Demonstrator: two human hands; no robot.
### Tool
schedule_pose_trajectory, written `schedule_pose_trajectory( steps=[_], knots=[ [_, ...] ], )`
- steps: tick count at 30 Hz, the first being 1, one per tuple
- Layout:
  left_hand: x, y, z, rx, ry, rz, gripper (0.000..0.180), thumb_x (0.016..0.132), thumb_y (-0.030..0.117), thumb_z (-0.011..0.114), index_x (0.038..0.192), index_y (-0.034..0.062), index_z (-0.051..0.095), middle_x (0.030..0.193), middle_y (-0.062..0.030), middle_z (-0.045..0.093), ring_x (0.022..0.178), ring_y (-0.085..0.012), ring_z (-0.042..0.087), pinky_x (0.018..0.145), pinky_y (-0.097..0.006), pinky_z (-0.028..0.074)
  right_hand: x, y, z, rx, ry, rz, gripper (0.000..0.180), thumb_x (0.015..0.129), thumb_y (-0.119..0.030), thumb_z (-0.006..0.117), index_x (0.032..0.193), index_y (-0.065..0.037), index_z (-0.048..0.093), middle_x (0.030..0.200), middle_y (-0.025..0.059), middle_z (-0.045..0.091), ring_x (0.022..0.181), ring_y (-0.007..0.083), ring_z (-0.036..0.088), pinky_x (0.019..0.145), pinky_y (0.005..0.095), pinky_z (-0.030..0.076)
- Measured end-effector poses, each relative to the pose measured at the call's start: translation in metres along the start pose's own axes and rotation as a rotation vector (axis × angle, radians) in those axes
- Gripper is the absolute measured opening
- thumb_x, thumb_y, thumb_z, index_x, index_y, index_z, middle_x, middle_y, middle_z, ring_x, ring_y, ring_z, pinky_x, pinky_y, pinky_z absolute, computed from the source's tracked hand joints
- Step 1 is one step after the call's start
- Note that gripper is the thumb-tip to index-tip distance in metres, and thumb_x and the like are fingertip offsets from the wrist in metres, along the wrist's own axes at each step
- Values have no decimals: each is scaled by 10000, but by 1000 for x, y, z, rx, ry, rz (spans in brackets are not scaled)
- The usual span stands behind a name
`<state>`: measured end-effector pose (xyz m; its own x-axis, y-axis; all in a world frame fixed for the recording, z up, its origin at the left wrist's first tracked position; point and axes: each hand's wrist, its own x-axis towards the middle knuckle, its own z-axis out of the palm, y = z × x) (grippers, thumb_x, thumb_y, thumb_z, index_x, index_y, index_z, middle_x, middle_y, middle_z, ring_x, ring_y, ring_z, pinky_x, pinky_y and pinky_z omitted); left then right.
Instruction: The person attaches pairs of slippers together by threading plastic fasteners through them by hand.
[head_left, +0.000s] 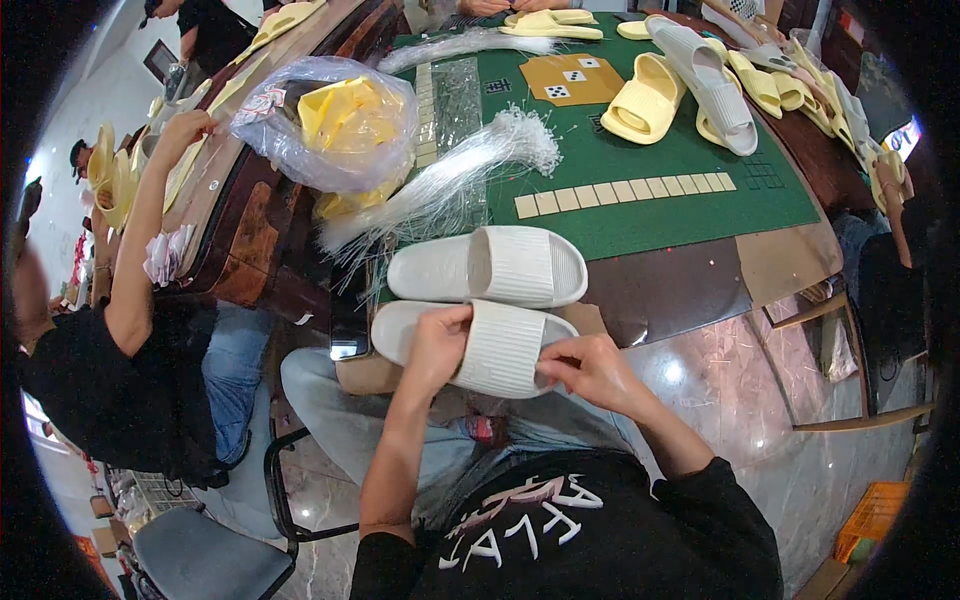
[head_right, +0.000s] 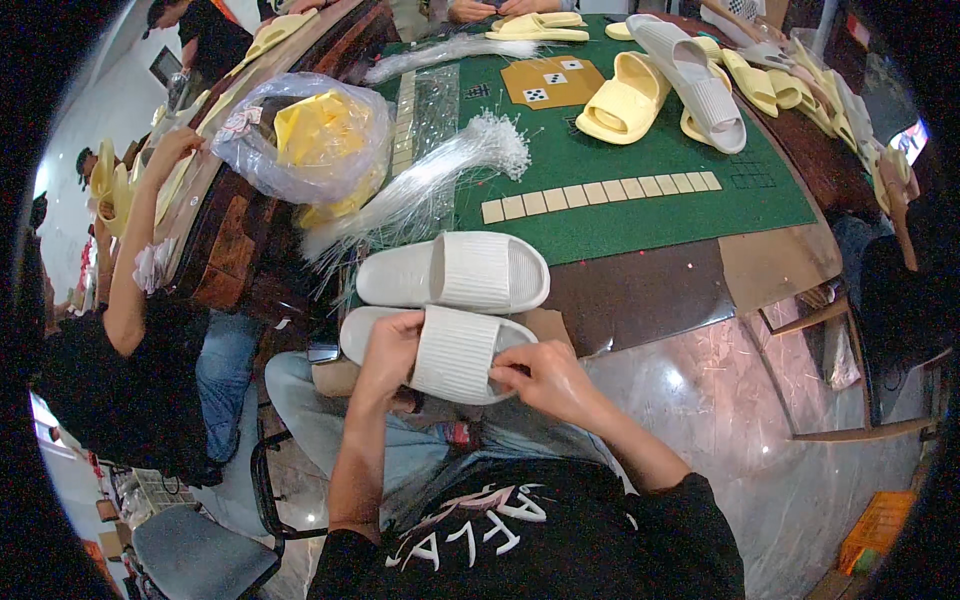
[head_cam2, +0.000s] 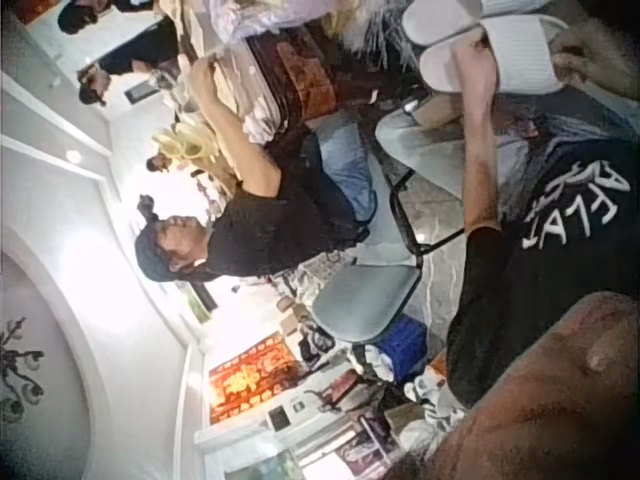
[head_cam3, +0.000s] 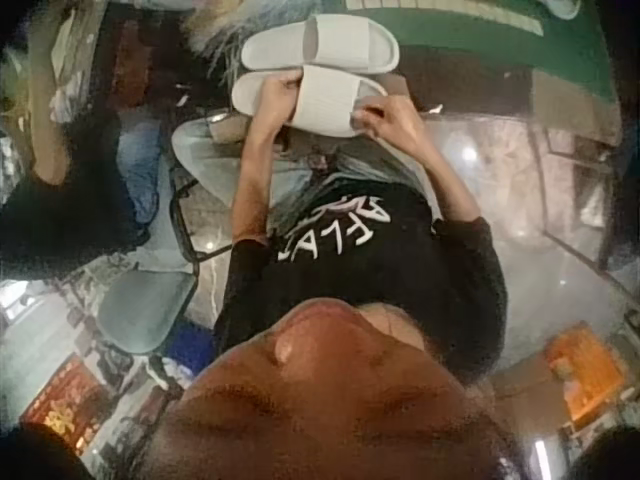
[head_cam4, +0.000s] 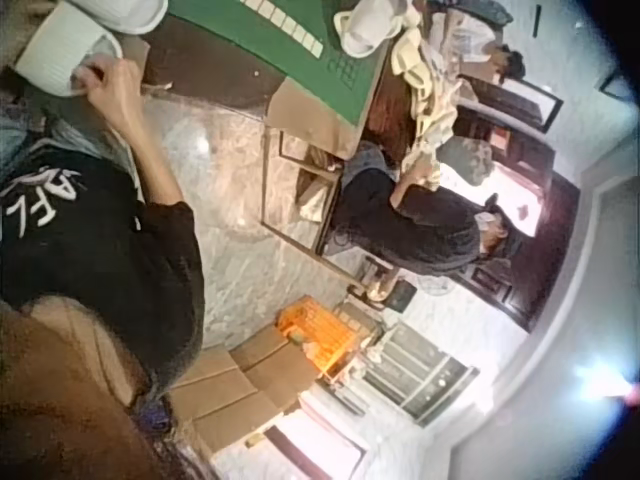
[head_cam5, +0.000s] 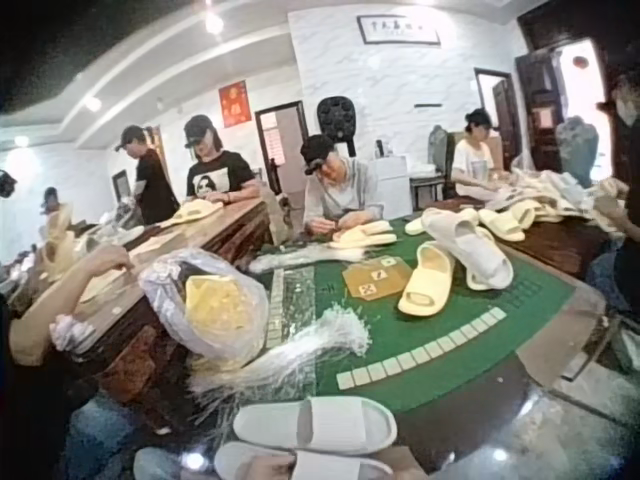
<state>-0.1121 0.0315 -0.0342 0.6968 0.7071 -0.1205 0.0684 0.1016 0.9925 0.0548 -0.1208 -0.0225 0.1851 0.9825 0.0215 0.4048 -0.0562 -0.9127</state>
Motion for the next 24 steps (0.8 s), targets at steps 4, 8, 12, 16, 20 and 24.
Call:
schedule_pose_trajectory(
  steps=[4, 8, 12, 16, 20, 24],
  knots=[
    [-4, 41, -7, 653, 361, 287, 217, 810, -25, 564, 1017, -26, 628, 945, -131, 663, 820, -205, 640, 753, -295, 490, 6, 4, 4, -133, 293, -172, 112, 770, -107, 637, 782, 2, 656, 702, 151, 637, 640, 310, 626, 579, 370, 490],
    [-16, 68, 24, 736, 480, 569, 187, 816, -12, 560, 983, -2, 645, 963, -150, 638, 886, -285, 618, 781, -329, 479, 9, 4, -3, -254, 443, -351, 58, 745, -40, 650, 787, -13, 621, 715, 116, 617, 591, 277, 603, 518, 353, 480],
    [-5, 64, 70, 570, 49, 685, 253, 801, -34, 551, 1040, 5, 626, 1013, -139, 644, 929, -261, 622, 810, -307, 479, 12, -5, -10, -250, 482, -406, 70, 731, -5, 651, 771, -11, 595, 681, 115, 578, 573, 272, 584, 493, 339, 455],
    [16, 57, 85, 537, -222, 529, 263, 838, 30, 536, 1090, 11, 608, 976, -165, 647, 779, -263, 634, 705, -325, 498, 12, -7, -24, -232, 530, -395, 56, 745, 1, 641, 786, -5, 603, 671, 108, 579, 529, 219, 573, 464, 297, 432],
    [28, 37, 81, 523, -94, 543, 169, 841, 47, 577, 984, 2, 656, 847, -120, 647, 653, -169, 608, 570, -276, 476, 8, -4, -31, -128, 534, -304, 51, 793, -38, 642, 798, 5, 616, 674, 76, 604, 543, 132, 582, 480, 246, 445],
    [30, 30, 81, 454, -38, 476, 106, 803, 23, 630, 898, 2, 671, 764, -51, 596, 595, -104, 552, 528, -232, 443, 2, -1, -32, -26, 474, -194, 79, 846, -59, 599, 843, 20, 592, 689, 69, 623, 585, 115, 605, 520, 244, 487]
  ],
)
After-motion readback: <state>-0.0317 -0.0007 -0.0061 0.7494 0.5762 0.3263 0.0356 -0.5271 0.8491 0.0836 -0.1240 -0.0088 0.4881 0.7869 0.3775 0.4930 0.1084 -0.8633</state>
